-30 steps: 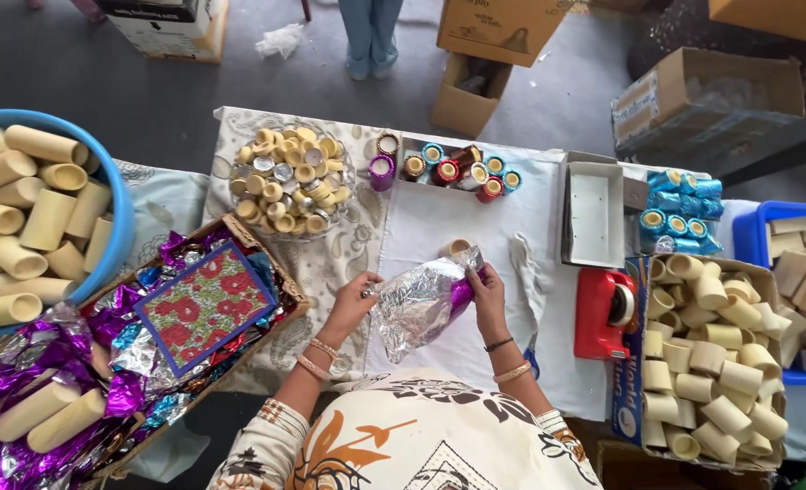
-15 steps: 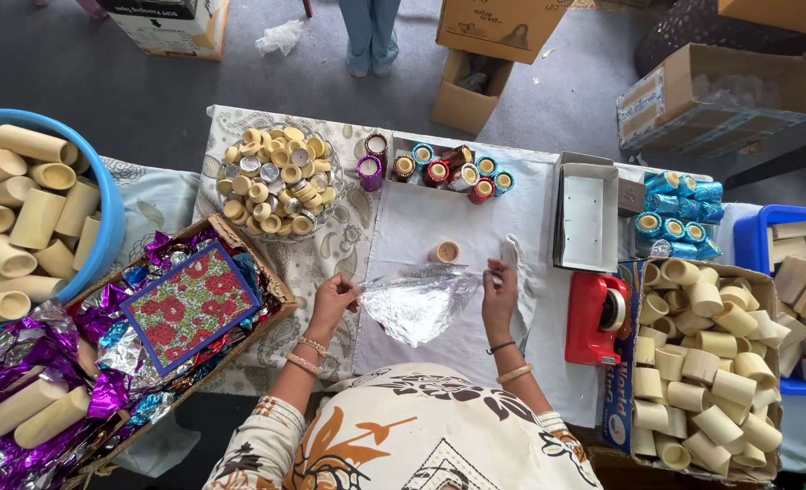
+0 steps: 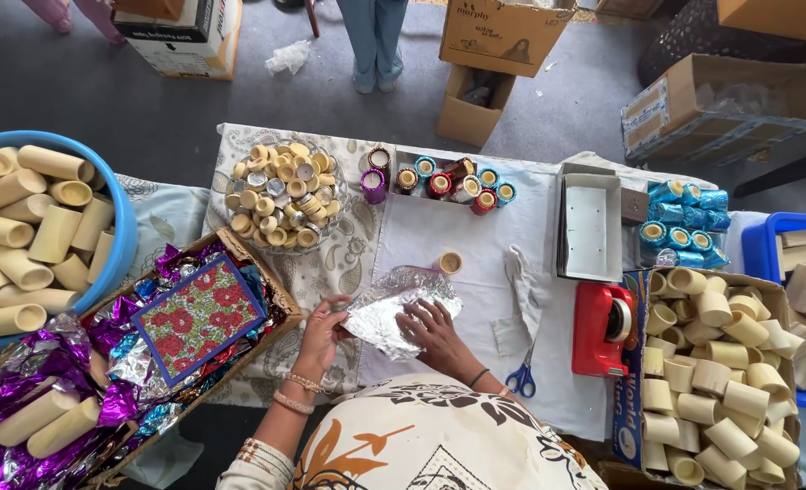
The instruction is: The person wraps a small cylindrical candle with purple metallic foil, folding the edges to secure it. They then pick up a beige cylindrical candle and wrap it with silver foil, folding the sides to cover the candle completely.
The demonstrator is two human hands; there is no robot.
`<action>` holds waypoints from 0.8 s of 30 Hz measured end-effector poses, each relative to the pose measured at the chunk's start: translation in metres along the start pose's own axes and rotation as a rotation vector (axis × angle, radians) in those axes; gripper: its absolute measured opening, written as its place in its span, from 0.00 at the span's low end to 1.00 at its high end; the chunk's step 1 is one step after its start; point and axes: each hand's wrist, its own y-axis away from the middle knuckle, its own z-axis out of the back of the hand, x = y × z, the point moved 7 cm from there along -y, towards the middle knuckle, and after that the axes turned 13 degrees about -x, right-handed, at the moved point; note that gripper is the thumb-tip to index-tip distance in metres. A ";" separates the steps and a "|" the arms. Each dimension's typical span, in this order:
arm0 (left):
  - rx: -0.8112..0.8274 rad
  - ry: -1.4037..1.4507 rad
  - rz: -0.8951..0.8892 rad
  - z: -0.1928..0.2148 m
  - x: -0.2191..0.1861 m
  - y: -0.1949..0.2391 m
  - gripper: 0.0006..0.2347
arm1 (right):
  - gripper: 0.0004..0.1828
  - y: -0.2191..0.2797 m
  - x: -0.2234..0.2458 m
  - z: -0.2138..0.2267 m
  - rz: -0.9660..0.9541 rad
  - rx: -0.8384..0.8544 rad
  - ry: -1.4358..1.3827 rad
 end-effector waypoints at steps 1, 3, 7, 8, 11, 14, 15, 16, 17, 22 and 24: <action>0.001 0.000 -0.002 0.002 0.000 -0.001 0.12 | 0.44 0.013 -0.020 -0.023 0.001 -0.001 0.000; 0.070 0.028 0.047 0.000 0.005 0.000 0.13 | 0.20 0.040 -0.069 -0.073 -0.209 0.016 -0.263; 0.105 -0.138 -0.060 0.005 0.001 -0.018 0.17 | 0.12 0.041 -0.097 -0.072 -0.463 0.019 -0.583; 0.138 -0.226 -0.112 -0.003 -0.005 -0.018 0.20 | 0.12 0.037 -0.096 -0.061 -0.617 0.020 -0.795; 0.246 -0.292 -0.136 -0.042 -0.020 -0.010 0.24 | 0.12 0.029 -0.095 -0.042 -0.889 0.026 -1.141; 0.368 -0.287 -0.087 -0.076 -0.017 -0.008 0.25 | 0.13 0.026 -0.101 -0.039 -1.026 -0.001 -1.313; 0.415 -0.303 -0.057 -0.085 -0.010 -0.008 0.24 | 0.13 0.028 -0.105 -0.038 -1.051 -0.036 -1.351; 0.418 -0.301 -0.056 -0.079 0.005 -0.022 0.24 | 0.13 0.028 -0.109 -0.041 -1.052 -0.038 -1.347; 0.412 -0.324 -0.054 -0.072 0.023 -0.036 0.20 | 0.13 0.030 -0.116 -0.042 -1.072 -0.100 -1.365; 0.328 -0.345 -0.126 -0.030 0.102 -0.110 0.09 | 0.17 0.049 -0.151 -0.067 -1.057 -0.212 -1.230; 0.229 -0.426 -0.175 -0.026 0.106 -0.120 0.08 | 0.20 0.054 -0.170 -0.078 -0.918 -0.266 -0.967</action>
